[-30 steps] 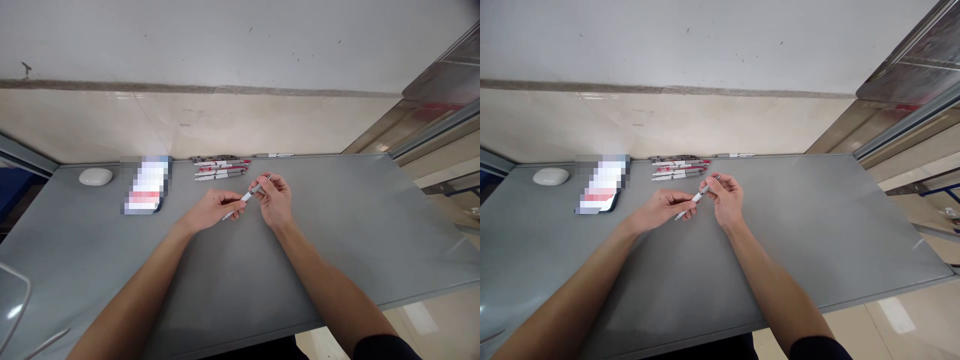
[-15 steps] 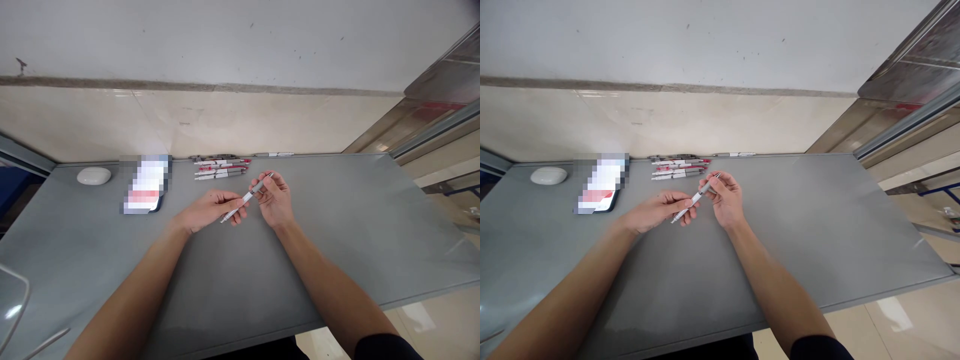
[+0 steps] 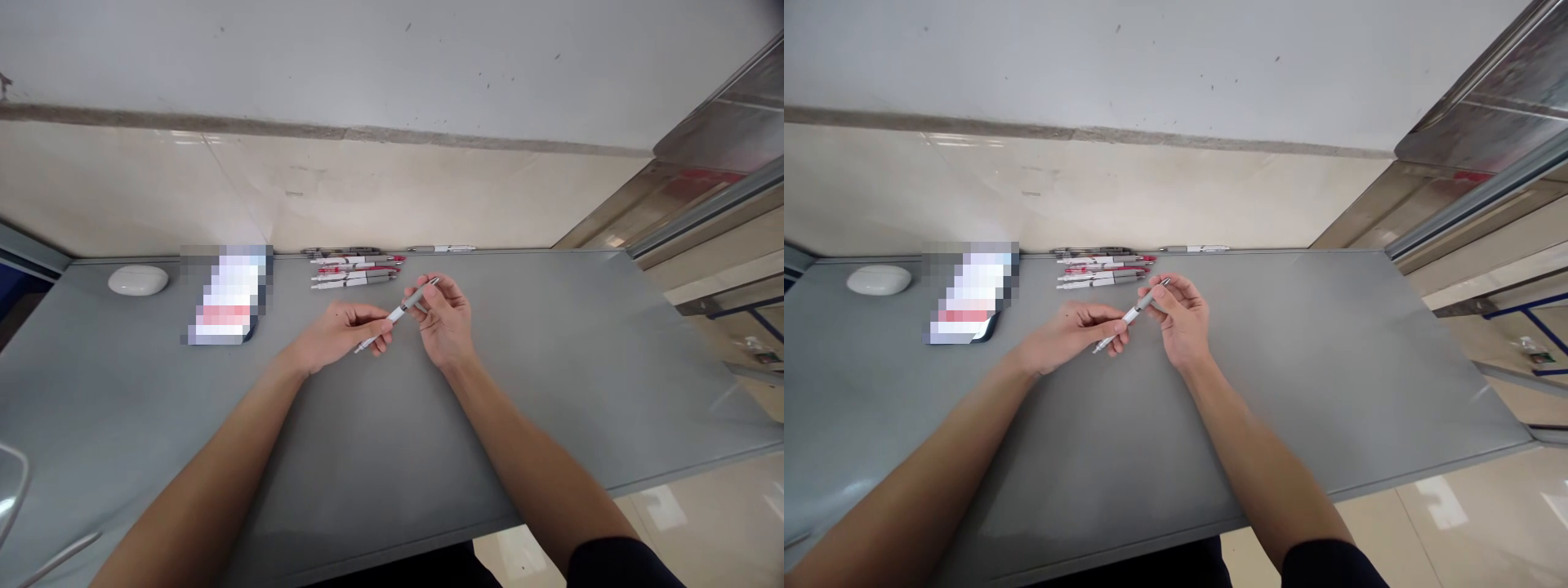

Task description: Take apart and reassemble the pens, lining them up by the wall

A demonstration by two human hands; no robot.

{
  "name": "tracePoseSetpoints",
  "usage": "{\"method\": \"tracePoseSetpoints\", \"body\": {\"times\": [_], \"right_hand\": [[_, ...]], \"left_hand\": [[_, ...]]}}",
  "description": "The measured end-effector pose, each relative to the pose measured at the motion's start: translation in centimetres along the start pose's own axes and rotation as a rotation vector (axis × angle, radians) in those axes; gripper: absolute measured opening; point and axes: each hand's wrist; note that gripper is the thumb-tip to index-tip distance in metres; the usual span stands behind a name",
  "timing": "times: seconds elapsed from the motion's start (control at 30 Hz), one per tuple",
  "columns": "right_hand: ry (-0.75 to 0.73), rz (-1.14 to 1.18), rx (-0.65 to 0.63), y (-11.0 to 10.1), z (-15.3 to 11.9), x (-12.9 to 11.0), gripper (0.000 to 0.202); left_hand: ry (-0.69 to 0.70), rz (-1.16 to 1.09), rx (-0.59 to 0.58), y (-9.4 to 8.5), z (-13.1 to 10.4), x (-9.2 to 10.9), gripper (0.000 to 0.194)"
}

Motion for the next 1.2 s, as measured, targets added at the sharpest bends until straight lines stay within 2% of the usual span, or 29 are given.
{"method": "tracePoseSetpoints", "body": {"times": [0.23, 0.33, 0.53, 0.7, 0.87, 0.97, 1.07, 1.2], "right_hand": [[0.028, 0.01, -0.118, -0.5, 0.1, 0.0, 0.018], [0.015, 0.008, -0.105, -0.4, 0.1, 0.0, 0.019], [-0.028, 0.02, -0.014, 0.1, 0.0, 0.2, 0.023], [-0.009, 0.013, -0.035, 0.0, -0.1, 0.1, 0.019], [0.011, 0.043, -0.116, -0.4, -0.2, 0.1, 0.018], [0.022, 0.085, -0.109, -0.3, -0.2, 0.2, 0.016], [0.04, 0.091, -0.077, -0.3, -0.1, 0.4, 0.02], [0.033, 0.071, -0.048, -0.3, 0.1, 0.5, 0.023]], "left_hand": [[-0.015, -0.037, -0.118, -0.2, -0.5, 0.9, 0.032], [0.009, 0.009, -0.099, 0.2, -0.5, 0.7, 0.032], [0.084, 0.105, 0.024, 0.7, -0.1, -0.4, 0.029], [0.046, 0.043, -0.025, 0.6, -0.3, 0.0, 0.031], [-0.005, -0.06, -0.106, 0.4, -0.6, 0.6, 0.036], [-0.041, -0.119, -0.143, 0.3, -0.7, 0.5, 0.037], [-0.048, -0.147, -0.137, 0.3, -0.6, 0.4, 0.037], [0.009, -0.037, -0.082, 0.7, -0.5, 0.5, 0.034]]}}
Point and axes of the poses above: each hand's wrist, its own z-axis towards the middle knuckle, its own y-axis out of the palm, x = y × z, and after that the axes turned 11 degrees about y, right-handed
